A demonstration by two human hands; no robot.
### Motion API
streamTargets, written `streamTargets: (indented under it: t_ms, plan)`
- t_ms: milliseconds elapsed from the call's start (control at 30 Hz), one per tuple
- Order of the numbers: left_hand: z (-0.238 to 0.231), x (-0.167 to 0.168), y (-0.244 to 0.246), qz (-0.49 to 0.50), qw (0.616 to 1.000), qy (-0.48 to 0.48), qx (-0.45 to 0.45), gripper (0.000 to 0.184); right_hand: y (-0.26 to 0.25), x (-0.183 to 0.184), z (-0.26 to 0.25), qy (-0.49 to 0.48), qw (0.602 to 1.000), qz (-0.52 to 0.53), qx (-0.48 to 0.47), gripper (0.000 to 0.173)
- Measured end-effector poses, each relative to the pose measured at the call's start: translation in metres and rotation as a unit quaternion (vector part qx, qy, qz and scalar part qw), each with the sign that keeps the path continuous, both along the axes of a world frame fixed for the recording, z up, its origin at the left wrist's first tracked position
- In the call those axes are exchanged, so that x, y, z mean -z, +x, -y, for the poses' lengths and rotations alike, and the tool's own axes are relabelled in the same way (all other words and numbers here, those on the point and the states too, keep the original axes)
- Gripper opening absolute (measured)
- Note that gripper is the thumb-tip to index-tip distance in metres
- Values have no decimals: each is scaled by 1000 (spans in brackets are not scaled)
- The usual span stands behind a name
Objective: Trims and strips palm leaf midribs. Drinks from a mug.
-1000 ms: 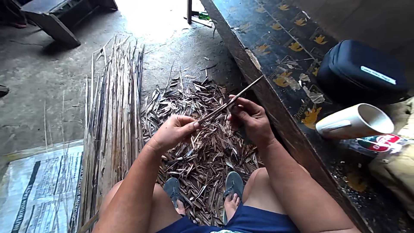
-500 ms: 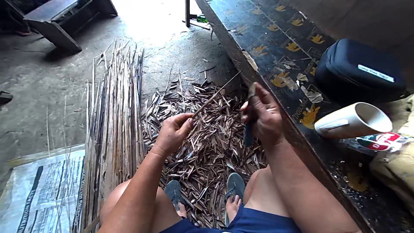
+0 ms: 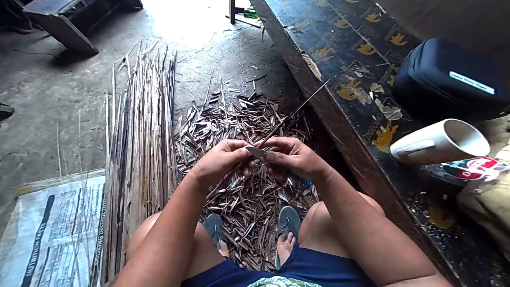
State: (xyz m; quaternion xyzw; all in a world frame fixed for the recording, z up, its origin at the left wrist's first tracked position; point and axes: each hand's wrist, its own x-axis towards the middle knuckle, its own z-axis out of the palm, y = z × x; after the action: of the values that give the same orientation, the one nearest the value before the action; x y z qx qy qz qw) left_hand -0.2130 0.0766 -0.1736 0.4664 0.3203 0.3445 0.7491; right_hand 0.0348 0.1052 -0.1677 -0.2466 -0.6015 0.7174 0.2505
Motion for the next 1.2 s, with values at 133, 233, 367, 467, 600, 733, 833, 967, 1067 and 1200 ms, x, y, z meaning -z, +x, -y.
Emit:
streamTargets:
  t_ms: [133, 233, 367, 467, 600, 733, 833, 967, 1067, 1200]
  plan:
    - [-1, 3, 5, 8, 1000, -25, 8, 23, 4, -6, 2, 21, 999, 23, 17, 24]
    - [-1, 2, 9, -11, 998, -42, -37, 19, 3, -6, 2, 35, 997, 45, 45, 24]
    - [-1, 1, 9, 1, 998, -55, -34, 19, 0, -5, 2, 39, 998, 42, 40, 20]
    - [0, -1, 10, 3, 997, -62, -35, 18, 0, -4, 1, 50, 997, 32, 52, 20]
    - [3, -5, 6, 0, 997, -55, -46, 18, 10, -8, -4, 98, 987, 23, 124, 19]
    - [3, -2, 6, -9, 998, -39, -45, 18, 22, -11, -10, 122, 972, -9, 200, 23]
    - [2, 0, 4, -30, 998, -27, -40, 19, 28, -13, -13, 123, 958, -37, 258, 26]
    - [1, 1, 4, -61, 997, -9, -55, 17, 37, -19, -16, 119, 932, -73, 335, 28]
    - [2, 3, 6, -96, 991, 23, -89, 16, 38, -20, -19, 102, 904, -121, 398, 30]
    - [2, 4, 9, -114, 984, 56, -124, 20, 23, -12, -8, 80, 921, -79, 373, 29]
